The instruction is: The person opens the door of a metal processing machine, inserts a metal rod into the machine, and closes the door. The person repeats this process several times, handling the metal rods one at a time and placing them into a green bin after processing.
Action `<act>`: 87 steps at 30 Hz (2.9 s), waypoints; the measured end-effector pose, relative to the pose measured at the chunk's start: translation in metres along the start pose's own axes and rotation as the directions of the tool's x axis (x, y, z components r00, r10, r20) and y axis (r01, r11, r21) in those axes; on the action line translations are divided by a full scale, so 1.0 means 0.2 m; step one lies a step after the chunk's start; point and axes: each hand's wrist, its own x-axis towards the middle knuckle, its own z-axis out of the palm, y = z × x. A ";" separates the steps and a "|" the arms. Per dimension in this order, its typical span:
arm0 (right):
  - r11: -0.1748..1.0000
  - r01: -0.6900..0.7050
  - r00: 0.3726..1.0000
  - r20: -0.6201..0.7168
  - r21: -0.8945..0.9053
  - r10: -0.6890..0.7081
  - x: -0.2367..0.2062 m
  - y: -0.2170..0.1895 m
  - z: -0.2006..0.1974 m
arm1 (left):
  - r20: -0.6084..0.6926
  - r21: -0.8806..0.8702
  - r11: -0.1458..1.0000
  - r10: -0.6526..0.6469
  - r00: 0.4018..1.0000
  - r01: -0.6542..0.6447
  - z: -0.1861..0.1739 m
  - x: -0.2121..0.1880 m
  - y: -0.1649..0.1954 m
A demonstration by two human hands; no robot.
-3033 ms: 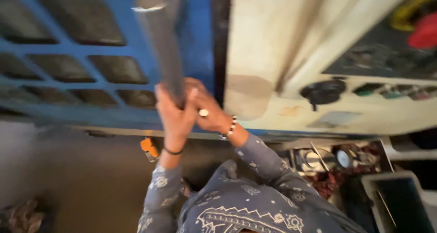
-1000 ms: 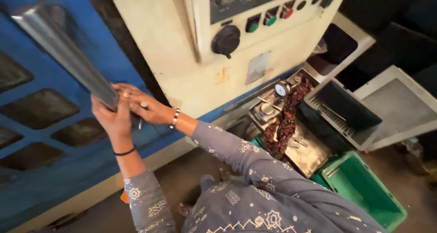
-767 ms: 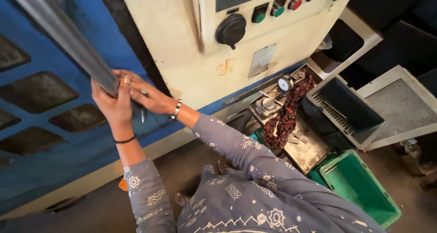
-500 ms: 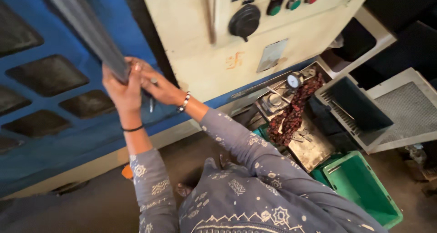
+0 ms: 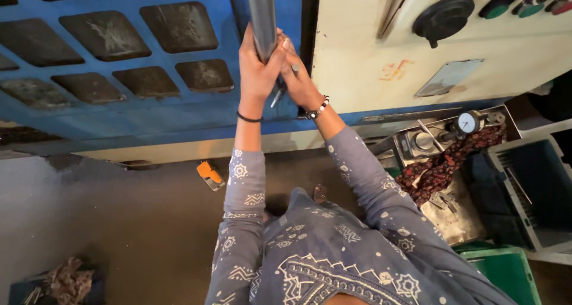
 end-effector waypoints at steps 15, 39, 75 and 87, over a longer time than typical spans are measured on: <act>0.998 0.027 1.000 0.013 -0.056 -0.027 -0.03 0.03 -0.01 | -0.003 -0.011 1.000 -0.028 1.000 0.028 0.02 -0.01 0.05; 0.996 0.086 0.996 -0.012 -0.033 -0.086 -0.04 0.05 0.04 | 0.007 0.069 0.998 -0.003 1.000 0.002 -0.02 -0.04 0.06; 0.996 0.089 0.996 -0.016 -0.019 -0.089 -0.04 0.02 0.04 | 0.028 0.058 0.998 0.030 0.999 -0.031 -0.02 -0.04 0.08; 0.997 0.080 0.997 -0.009 -0.002 -0.080 -0.04 0.01 0.04 | 0.021 0.093 0.995 0.031 0.999 -0.033 -0.03 -0.06 0.07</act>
